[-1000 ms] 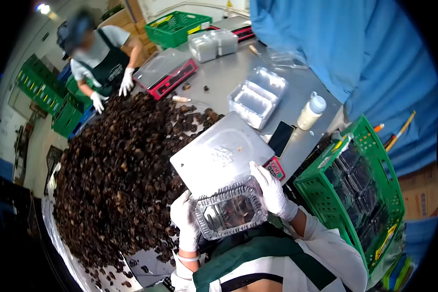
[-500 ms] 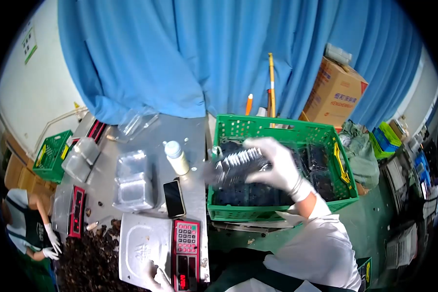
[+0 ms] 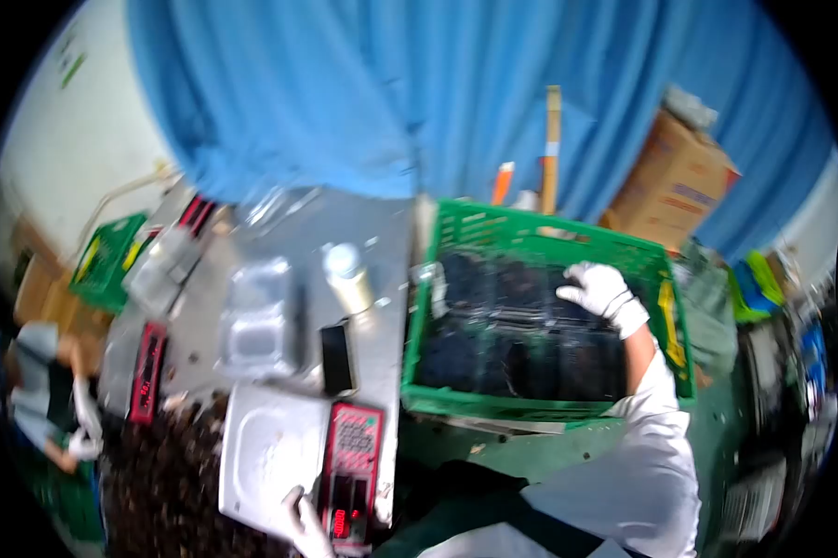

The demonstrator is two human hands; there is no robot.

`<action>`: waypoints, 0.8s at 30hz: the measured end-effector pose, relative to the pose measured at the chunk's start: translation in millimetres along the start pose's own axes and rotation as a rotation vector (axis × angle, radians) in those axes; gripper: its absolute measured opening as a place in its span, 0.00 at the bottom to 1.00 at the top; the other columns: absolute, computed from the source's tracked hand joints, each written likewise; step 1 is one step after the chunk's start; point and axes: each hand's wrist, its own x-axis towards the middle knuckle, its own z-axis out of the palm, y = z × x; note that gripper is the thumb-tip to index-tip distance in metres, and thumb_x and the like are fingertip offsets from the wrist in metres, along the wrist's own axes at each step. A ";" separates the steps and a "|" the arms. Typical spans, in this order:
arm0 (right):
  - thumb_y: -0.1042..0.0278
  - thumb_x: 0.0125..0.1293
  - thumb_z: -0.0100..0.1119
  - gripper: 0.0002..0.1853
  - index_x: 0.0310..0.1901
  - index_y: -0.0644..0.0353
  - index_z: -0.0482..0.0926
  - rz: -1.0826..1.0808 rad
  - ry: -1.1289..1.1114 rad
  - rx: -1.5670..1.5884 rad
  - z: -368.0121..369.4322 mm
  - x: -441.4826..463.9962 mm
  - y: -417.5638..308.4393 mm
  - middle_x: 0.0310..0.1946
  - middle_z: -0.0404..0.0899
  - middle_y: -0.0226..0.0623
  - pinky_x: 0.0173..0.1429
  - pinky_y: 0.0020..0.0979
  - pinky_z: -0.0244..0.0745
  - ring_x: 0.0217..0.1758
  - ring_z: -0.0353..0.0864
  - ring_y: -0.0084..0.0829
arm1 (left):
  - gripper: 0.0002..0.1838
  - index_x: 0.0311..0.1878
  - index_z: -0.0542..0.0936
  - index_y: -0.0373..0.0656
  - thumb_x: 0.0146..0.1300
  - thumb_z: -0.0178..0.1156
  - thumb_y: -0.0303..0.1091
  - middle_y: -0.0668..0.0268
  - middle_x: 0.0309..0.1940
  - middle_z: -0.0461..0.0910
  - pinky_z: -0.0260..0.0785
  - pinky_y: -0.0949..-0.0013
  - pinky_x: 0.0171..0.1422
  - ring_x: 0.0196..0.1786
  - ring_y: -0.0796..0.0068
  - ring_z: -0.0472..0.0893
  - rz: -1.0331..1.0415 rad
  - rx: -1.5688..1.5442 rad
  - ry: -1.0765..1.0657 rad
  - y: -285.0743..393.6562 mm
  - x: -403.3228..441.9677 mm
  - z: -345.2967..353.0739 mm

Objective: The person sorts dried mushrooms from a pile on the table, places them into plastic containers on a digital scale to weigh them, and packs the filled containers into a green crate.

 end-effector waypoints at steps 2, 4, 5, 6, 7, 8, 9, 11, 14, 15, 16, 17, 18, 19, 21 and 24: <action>0.48 0.61 0.59 0.17 0.36 0.56 0.81 -0.262 0.066 0.303 -19.3 48.0 -72.4 0.34 0.81 0.40 0.43 0.39 0.75 0.40 0.81 0.42 | 0.10 0.48 0.77 0.37 0.64 0.56 0.25 0.58 0.45 0.78 0.68 0.67 0.55 0.47 0.68 0.77 0.037 0.078 -0.004 -1.1 -2.7 2.9; 0.53 0.63 0.58 0.14 0.35 0.55 0.81 -0.562 0.081 0.447 -14.5 90.3 -146.1 0.34 0.81 0.40 0.41 0.38 0.75 0.39 0.81 0.42 | 0.09 0.47 0.78 0.38 0.65 0.55 0.25 0.59 0.45 0.79 0.68 0.67 0.56 0.49 0.68 0.77 0.086 0.051 -0.037 23.9 -11.1 11.9; 0.54 0.64 0.56 0.14 0.35 0.55 0.80 -0.646 -0.056 0.601 -11.3 107.3 -184.7 0.34 0.80 0.40 0.41 0.40 0.74 0.39 0.80 0.44 | 0.08 0.46 0.78 0.38 0.65 0.56 0.24 0.59 0.45 0.80 0.68 0.67 0.57 0.49 0.67 0.78 0.083 -0.010 -0.056 19.5 -14.7 15.1; 0.55 0.64 0.54 0.13 0.35 0.56 0.80 -0.629 -0.176 0.625 -7.8 118.3 -226.0 0.33 0.80 0.41 0.43 0.42 0.74 0.39 0.80 0.45 | 0.09 0.46 0.78 0.38 0.64 0.56 0.23 0.58 0.44 0.80 0.69 0.67 0.57 0.49 0.66 0.78 0.120 0.010 -0.077 26.2 -21.1 15.6; 0.55 0.65 0.52 0.14 0.35 0.56 0.80 -0.772 -0.018 0.649 19.0 132.8 -257.9 0.32 0.81 0.42 0.44 0.43 0.73 0.39 0.80 0.45 | 0.09 0.46 0.79 0.37 0.63 0.57 0.22 0.58 0.43 0.80 0.69 0.67 0.57 0.49 0.65 0.79 0.153 0.035 -0.102 33.8 -28.9 15.4; 0.56 0.64 0.52 0.14 0.34 0.57 0.80 -0.890 -0.092 0.739 36.2 147.8 -293.4 0.32 0.81 0.44 0.45 0.43 0.73 0.39 0.80 0.47 | 0.09 0.47 0.79 0.38 0.62 0.58 0.22 0.57 0.43 0.81 0.70 0.66 0.56 0.48 0.65 0.80 0.162 0.103 -0.095 32.1 -37.1 12.3; 0.58 0.64 0.50 0.13 0.34 0.57 0.80 -0.971 -0.110 0.707 62.8 165.2 -329.6 0.32 0.81 0.44 0.44 0.44 0.74 0.38 0.81 0.46 | 0.10 0.47 0.79 0.38 0.62 0.59 0.22 0.57 0.43 0.81 0.71 0.66 0.55 0.48 0.64 0.80 0.169 0.169 -0.086 29.4 -44.0 7.9; 0.59 0.63 0.50 0.12 0.32 0.54 0.81 -0.960 -0.022 0.524 102.3 181.8 -392.5 0.31 0.82 0.43 0.43 0.45 0.74 0.37 0.82 0.45 | 0.09 0.45 0.80 0.39 0.60 0.60 0.23 0.57 0.42 0.82 0.73 0.66 0.52 0.47 0.62 0.82 0.161 0.263 -0.033 24.7 -62.6 -6.4; 0.56 0.63 0.47 0.16 0.34 0.50 0.85 -1.060 -0.107 0.051 107.4 179.0 -454.8 0.32 0.84 0.40 0.41 0.47 0.76 0.40 0.83 0.45 | 0.09 0.44 0.80 0.40 0.60 0.61 0.25 0.57 0.41 0.82 0.73 0.65 0.52 0.46 0.61 0.82 0.019 0.246 0.156 -9.8 -100.7 -29.0; 0.53 0.65 0.44 0.19 0.39 0.51 0.85 -1.058 -0.233 -0.121 87.2 166.9 -471.0 0.36 0.84 0.42 0.44 0.47 0.76 0.42 0.84 0.46 | 0.09 0.44 0.80 0.40 0.59 0.62 0.26 0.57 0.39 0.82 0.72 0.64 0.51 0.45 0.58 0.81 -0.066 0.263 0.205 -19.2 -116.5 -36.9; 0.54 0.67 0.41 0.21 0.39 0.53 0.85 -0.981 -0.307 -0.092 115.9 170.0 -485.5 0.39 0.84 0.43 0.47 0.47 0.76 0.43 0.84 0.47 | 0.09 0.44 0.80 0.40 0.59 0.62 0.27 0.57 0.39 0.82 0.72 0.63 0.51 0.44 0.58 0.81 -0.088 0.289 0.265 -23.9 -132.9 -41.9; 0.54 0.67 0.40 0.22 0.39 0.56 0.85 -0.977 -0.294 -0.096 107.0 160.4 -489.7 0.40 0.84 0.45 0.48 0.48 0.75 0.43 0.83 0.49 | 0.09 0.44 0.80 0.40 0.60 0.62 0.27 0.57 0.38 0.81 0.71 0.63 0.51 0.44 0.57 0.81 -0.112 0.313 0.320 -26.8 -147.0 -47.2; 0.53 0.64 0.43 0.21 0.38 0.58 0.85 -0.951 -0.300 -0.078 116.1 164.5 -494.0 0.38 0.84 0.47 0.48 0.47 0.75 0.43 0.83 0.49 | 0.09 0.44 0.80 0.40 0.60 0.61 0.28 0.58 0.39 0.82 0.71 0.64 0.52 0.45 0.57 0.81 -0.148 0.311 0.387 -28.8 -162.6 -50.7; 0.57 0.58 0.52 0.14 0.35 0.53 0.85 -0.941 -0.370 -0.034 120.2 174.4 -493.9 0.35 0.84 0.43 0.44 0.41 0.76 0.40 0.84 0.41 | 0.09 0.45 0.80 0.40 0.61 0.61 0.29 0.57 0.40 0.82 0.72 0.64 0.52 0.46 0.58 0.81 -0.206 0.322 0.413 -30.9 -177.5 -55.9; 0.54 0.55 0.56 0.15 0.30 0.58 0.81 -0.907 -0.075 0.217 165.0 196.4 -484.6 0.28 0.81 0.45 0.44 0.44 0.75 0.36 0.81 0.47 | 0.10 0.45 0.80 0.39 0.61 0.60 0.29 0.57 0.40 0.82 0.72 0.65 0.52 0.46 0.58 0.81 -0.330 0.291 0.526 -38.8 -205.9 -60.0; 0.55 0.52 0.62 0.14 0.27 0.60 0.78 -0.906 -0.020 0.239 166.2 207.4 -479.4 0.25 0.80 0.43 0.40 0.41 0.73 0.32 0.80 0.43 | 0.09 0.45 0.80 0.39 0.62 0.60 0.30 0.56 0.40 0.82 0.72 0.65 0.51 0.44 0.59 0.82 -0.404 0.315 0.667 -55.9 -240.0 -66.8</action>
